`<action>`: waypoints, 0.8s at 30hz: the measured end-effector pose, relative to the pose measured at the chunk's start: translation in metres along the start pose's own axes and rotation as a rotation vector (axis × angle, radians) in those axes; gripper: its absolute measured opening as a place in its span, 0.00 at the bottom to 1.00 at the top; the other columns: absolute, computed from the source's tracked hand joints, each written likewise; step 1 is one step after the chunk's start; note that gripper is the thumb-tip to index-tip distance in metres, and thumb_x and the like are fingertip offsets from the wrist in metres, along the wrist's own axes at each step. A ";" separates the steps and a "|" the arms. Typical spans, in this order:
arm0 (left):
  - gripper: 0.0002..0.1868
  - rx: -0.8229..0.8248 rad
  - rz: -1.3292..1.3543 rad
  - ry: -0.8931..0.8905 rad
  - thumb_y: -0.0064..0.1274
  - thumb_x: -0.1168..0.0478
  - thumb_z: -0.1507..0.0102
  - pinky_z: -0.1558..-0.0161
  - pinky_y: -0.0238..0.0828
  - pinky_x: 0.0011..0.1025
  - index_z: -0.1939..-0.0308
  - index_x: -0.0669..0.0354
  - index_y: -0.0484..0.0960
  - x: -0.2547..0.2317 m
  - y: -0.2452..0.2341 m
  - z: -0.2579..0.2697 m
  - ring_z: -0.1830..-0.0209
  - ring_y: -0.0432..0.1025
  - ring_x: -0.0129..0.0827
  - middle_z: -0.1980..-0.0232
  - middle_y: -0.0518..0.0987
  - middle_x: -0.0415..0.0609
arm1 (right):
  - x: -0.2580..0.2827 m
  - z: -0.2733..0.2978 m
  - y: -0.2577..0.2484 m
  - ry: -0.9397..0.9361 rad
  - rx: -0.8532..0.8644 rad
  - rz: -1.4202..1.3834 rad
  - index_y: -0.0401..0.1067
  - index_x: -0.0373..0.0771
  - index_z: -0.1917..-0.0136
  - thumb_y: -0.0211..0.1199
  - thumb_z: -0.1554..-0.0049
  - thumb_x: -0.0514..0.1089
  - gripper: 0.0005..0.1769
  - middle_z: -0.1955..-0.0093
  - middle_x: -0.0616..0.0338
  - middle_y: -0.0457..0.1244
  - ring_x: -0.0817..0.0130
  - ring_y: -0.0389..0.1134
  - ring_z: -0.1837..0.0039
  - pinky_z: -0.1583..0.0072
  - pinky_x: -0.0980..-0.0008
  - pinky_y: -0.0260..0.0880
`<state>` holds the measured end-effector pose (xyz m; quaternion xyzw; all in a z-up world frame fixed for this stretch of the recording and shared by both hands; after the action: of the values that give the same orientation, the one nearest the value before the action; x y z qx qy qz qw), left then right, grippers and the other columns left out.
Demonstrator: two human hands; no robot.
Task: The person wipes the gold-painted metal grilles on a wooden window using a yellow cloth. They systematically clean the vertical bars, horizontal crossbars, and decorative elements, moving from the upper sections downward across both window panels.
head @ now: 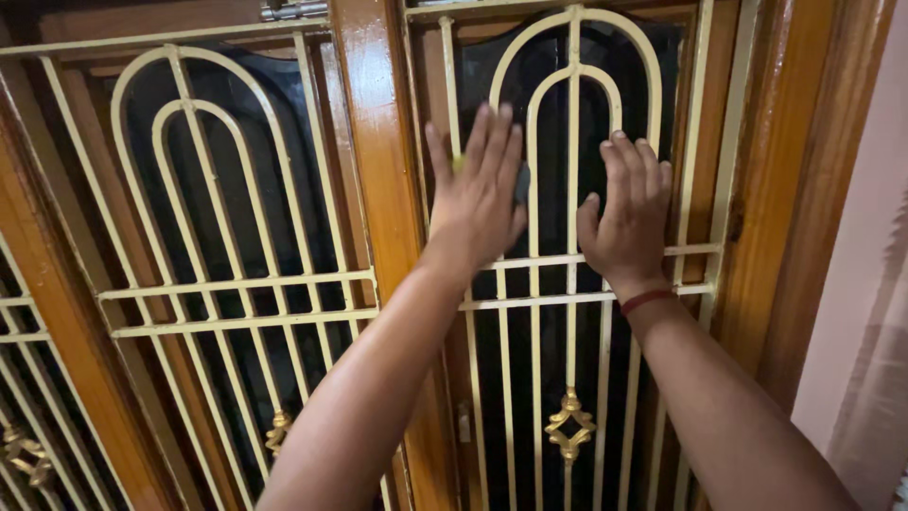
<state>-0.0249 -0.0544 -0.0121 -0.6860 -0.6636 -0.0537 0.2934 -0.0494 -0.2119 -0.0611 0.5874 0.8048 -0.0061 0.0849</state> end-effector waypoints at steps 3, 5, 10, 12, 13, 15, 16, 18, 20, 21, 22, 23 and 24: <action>0.44 0.080 0.044 0.083 0.40 0.39 0.37 0.29 0.17 0.71 0.21 0.55 0.55 -0.019 0.002 0.047 0.17 0.32 0.41 0.15 0.42 0.49 | 0.000 0.000 0.000 -0.007 -0.007 -0.019 0.58 0.35 0.22 0.56 0.41 0.38 0.34 0.20 0.43 0.54 0.41 0.50 0.18 0.20 0.37 0.44; 0.40 0.104 0.069 0.108 0.40 0.42 0.35 0.28 0.17 0.72 0.22 0.56 0.58 -0.024 0.004 0.061 0.15 0.32 0.43 0.15 0.44 0.49 | 0.000 0.000 0.000 -0.005 -0.008 -0.028 0.58 0.34 0.22 0.55 0.41 0.38 0.34 0.20 0.43 0.54 0.41 0.50 0.18 0.20 0.37 0.44; 0.35 0.124 0.006 0.130 0.38 0.49 0.31 0.26 0.19 0.73 0.22 0.59 0.57 -0.029 0.012 0.044 0.13 0.31 0.44 0.14 0.43 0.49 | 0.001 -0.001 -0.001 0.005 -0.008 0.008 0.59 0.35 0.22 0.55 0.40 0.39 0.33 0.20 0.43 0.54 0.41 0.50 0.18 0.20 0.36 0.43; 0.35 0.064 -0.051 0.093 0.37 0.57 0.33 0.29 0.19 0.73 0.22 0.58 0.52 -0.022 0.010 0.027 0.15 0.30 0.44 0.15 0.41 0.49 | 0.001 -0.001 -0.001 0.008 -0.010 0.004 0.59 0.35 0.22 0.55 0.40 0.39 0.33 0.20 0.43 0.54 0.41 0.50 0.18 0.20 0.37 0.43; 0.35 0.035 -0.078 0.075 0.36 0.61 0.34 0.31 0.19 0.73 0.22 0.57 0.50 -0.019 0.009 0.020 0.17 0.29 0.44 0.16 0.40 0.49 | 0.002 -0.001 -0.001 0.004 -0.012 0.000 0.58 0.34 0.22 0.55 0.40 0.39 0.33 0.20 0.43 0.54 0.42 0.50 0.17 0.20 0.37 0.43; 0.40 -0.028 -0.093 -0.016 0.37 0.66 0.37 0.30 0.19 0.72 0.19 0.56 0.47 -0.012 0.005 0.008 0.17 0.29 0.42 0.16 0.39 0.49 | 0.001 -0.002 -0.001 0.002 -0.016 -0.008 0.58 0.35 0.22 0.55 0.41 0.39 0.33 0.20 0.43 0.54 0.42 0.50 0.17 0.20 0.38 0.43; 0.43 -0.058 -0.098 -0.058 0.38 0.68 0.38 0.29 0.19 0.71 0.18 0.55 0.45 -0.011 0.004 0.003 0.17 0.29 0.41 0.15 0.39 0.49 | 0.000 -0.002 -0.001 0.007 -0.015 -0.012 0.59 0.35 0.23 0.55 0.41 0.39 0.34 0.20 0.44 0.55 0.43 0.50 0.18 0.20 0.38 0.43; 0.39 -0.106 0.030 -0.104 0.38 0.64 0.33 0.26 0.19 0.70 0.18 0.55 0.45 -0.004 0.003 -0.005 0.15 0.30 0.40 0.14 0.39 0.49 | -0.002 -0.001 0.000 0.012 -0.012 -0.007 0.59 0.35 0.22 0.55 0.41 0.40 0.34 0.20 0.44 0.54 0.43 0.50 0.17 0.19 0.39 0.43; 0.38 -0.108 0.151 -0.151 0.39 0.60 0.31 0.24 0.19 0.70 0.17 0.55 0.45 0.000 0.008 -0.004 0.14 0.30 0.42 0.14 0.39 0.50 | -0.002 0.001 0.002 0.011 -0.009 0.002 0.58 0.35 0.22 0.55 0.40 0.40 0.34 0.20 0.45 0.54 0.43 0.49 0.17 0.19 0.38 0.42; 0.39 -0.090 0.209 -0.175 0.41 0.59 0.31 0.24 0.19 0.70 0.17 0.55 0.45 0.001 0.012 -0.002 0.14 0.30 0.43 0.14 0.39 0.51 | -0.002 0.002 0.002 0.008 -0.004 0.011 0.58 0.35 0.21 0.55 0.40 0.40 0.34 0.19 0.45 0.54 0.43 0.49 0.17 0.19 0.39 0.42; 0.40 -0.073 0.264 -0.198 0.42 0.57 0.32 0.24 0.19 0.70 0.17 0.55 0.46 0.002 0.015 0.001 0.14 0.30 0.45 0.14 0.39 0.52 | -0.001 0.002 0.003 0.005 -0.003 0.019 0.58 0.35 0.21 0.55 0.39 0.40 0.33 0.19 0.45 0.53 0.43 0.49 0.17 0.19 0.39 0.42; 0.39 -0.087 0.285 -0.185 0.42 0.56 0.32 0.25 0.19 0.71 0.18 0.54 0.48 0.001 0.015 0.008 0.14 0.30 0.46 0.14 0.40 0.52 | 0.000 0.004 0.003 0.002 -0.001 0.027 0.58 0.36 0.21 0.55 0.38 0.40 0.33 0.18 0.45 0.53 0.43 0.49 0.16 0.18 0.39 0.41; 0.38 -0.114 0.310 -0.170 0.42 0.54 0.31 0.25 0.20 0.72 0.19 0.54 0.50 -0.003 0.012 0.013 0.15 0.31 0.48 0.15 0.40 0.52 | -0.002 0.002 0.002 0.004 -0.002 0.029 0.58 0.36 0.21 0.55 0.39 0.39 0.34 0.19 0.45 0.53 0.43 0.49 0.17 0.18 0.39 0.42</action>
<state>-0.0177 -0.0502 -0.0280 -0.7977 -0.5682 0.0126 0.2017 -0.0466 -0.2129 -0.0627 0.5989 0.7964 -0.0029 0.0838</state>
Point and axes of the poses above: each hand's wrist, its own z-axis away from the middle knuckle, its own y-axis out of the palm, x = y × z, the point moved 8 cm from there along -z, towards the middle knuckle
